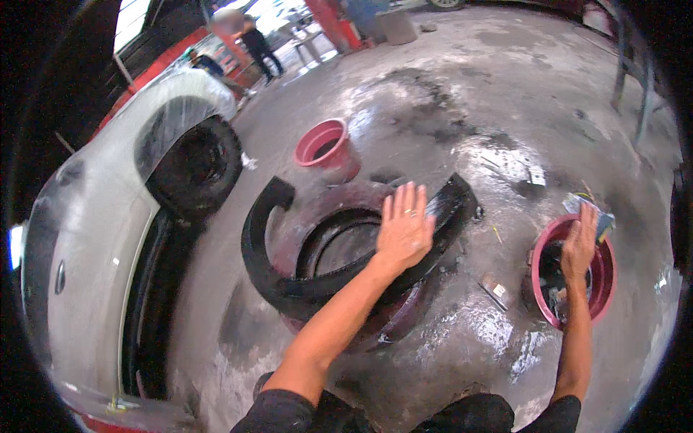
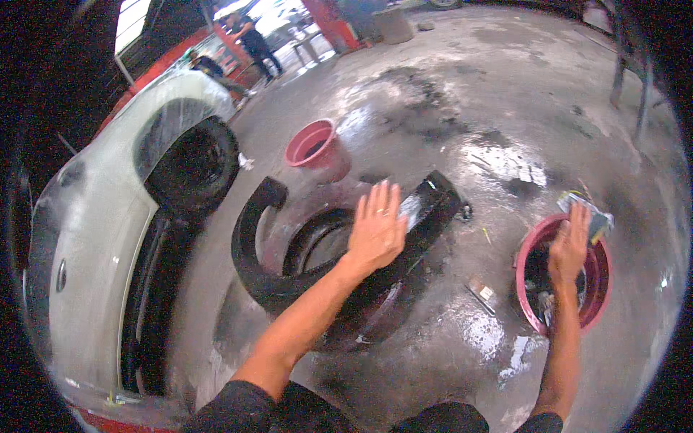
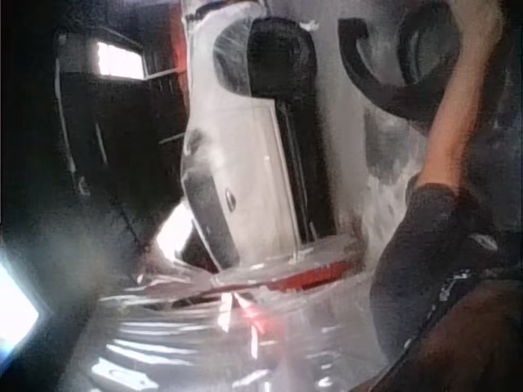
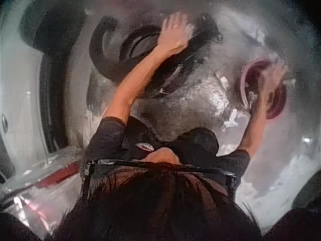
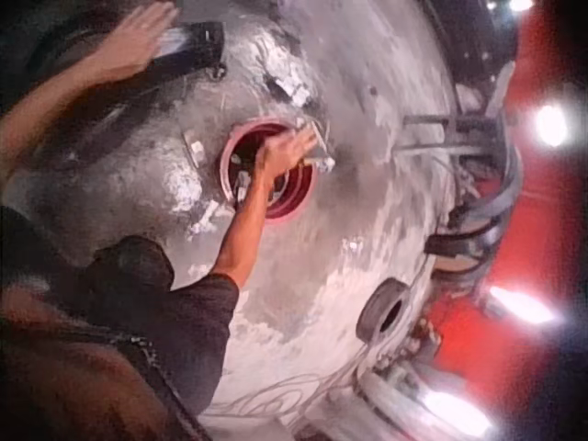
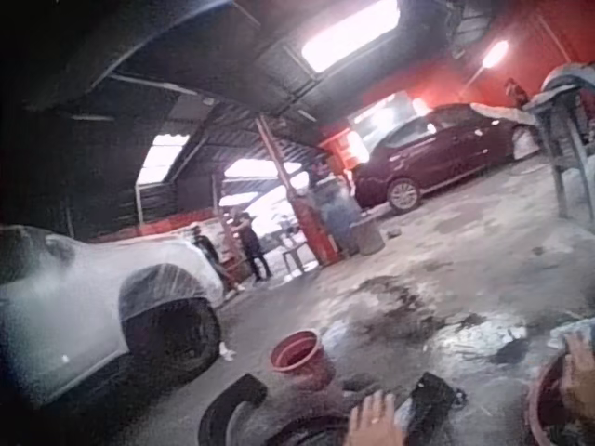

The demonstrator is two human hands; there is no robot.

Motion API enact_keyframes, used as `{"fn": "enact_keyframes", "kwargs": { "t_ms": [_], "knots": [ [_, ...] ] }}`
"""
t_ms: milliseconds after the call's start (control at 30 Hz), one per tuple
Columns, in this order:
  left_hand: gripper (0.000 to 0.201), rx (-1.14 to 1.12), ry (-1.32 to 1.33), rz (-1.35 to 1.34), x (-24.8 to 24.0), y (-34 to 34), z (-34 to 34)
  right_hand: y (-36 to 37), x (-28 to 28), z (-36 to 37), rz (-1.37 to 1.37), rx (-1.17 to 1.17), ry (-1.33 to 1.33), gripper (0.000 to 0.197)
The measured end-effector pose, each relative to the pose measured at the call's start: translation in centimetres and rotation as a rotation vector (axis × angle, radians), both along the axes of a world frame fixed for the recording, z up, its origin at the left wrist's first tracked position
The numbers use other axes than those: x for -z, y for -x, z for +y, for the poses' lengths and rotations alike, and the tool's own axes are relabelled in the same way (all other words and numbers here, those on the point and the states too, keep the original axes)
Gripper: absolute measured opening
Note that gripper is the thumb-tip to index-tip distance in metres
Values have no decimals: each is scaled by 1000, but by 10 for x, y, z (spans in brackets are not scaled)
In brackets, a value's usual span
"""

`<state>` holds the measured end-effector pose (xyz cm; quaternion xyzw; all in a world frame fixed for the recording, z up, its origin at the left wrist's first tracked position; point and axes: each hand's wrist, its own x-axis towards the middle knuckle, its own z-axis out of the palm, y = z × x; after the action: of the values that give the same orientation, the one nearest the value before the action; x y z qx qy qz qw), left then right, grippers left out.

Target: The person scrubs a black curved car part with a sponge, repeatedly dipping it into a pink bucket of water. They briefly remove eyeglasses from their face and continue scrubbing the part on a tire stand.

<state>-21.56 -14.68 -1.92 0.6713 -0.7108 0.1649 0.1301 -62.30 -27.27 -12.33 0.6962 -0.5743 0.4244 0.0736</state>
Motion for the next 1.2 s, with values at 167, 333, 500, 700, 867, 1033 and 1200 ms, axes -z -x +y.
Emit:
{"fn": "enact_keyframes", "kwargs": {
  "t_ms": [167,333,500,700,867,1033,1200],
  "knots": [
    [65,-16,-4,-50,4,13,-28,26,25,-25,-7,14,-44,48],
    [65,128,-55,-97,3,52,-45,25,45,-37,-271,36,-187,48],
    [60,350,166,170,28,141,-89,20,20,-20,-365,10,-64,32],
    [24,832,-249,399,72,302,-77,46,35,-29,142,65,-564,41],
    [33,518,-1015,-159,176,367,-120,63,63,-27,227,-88,-862,30],
    [38,321,-1162,-196,253,374,-135,66,84,-31,377,-89,-1069,37],
    [46,396,-1381,-38,253,311,-157,12,42,-35,198,-188,-917,37]
  ]
}}
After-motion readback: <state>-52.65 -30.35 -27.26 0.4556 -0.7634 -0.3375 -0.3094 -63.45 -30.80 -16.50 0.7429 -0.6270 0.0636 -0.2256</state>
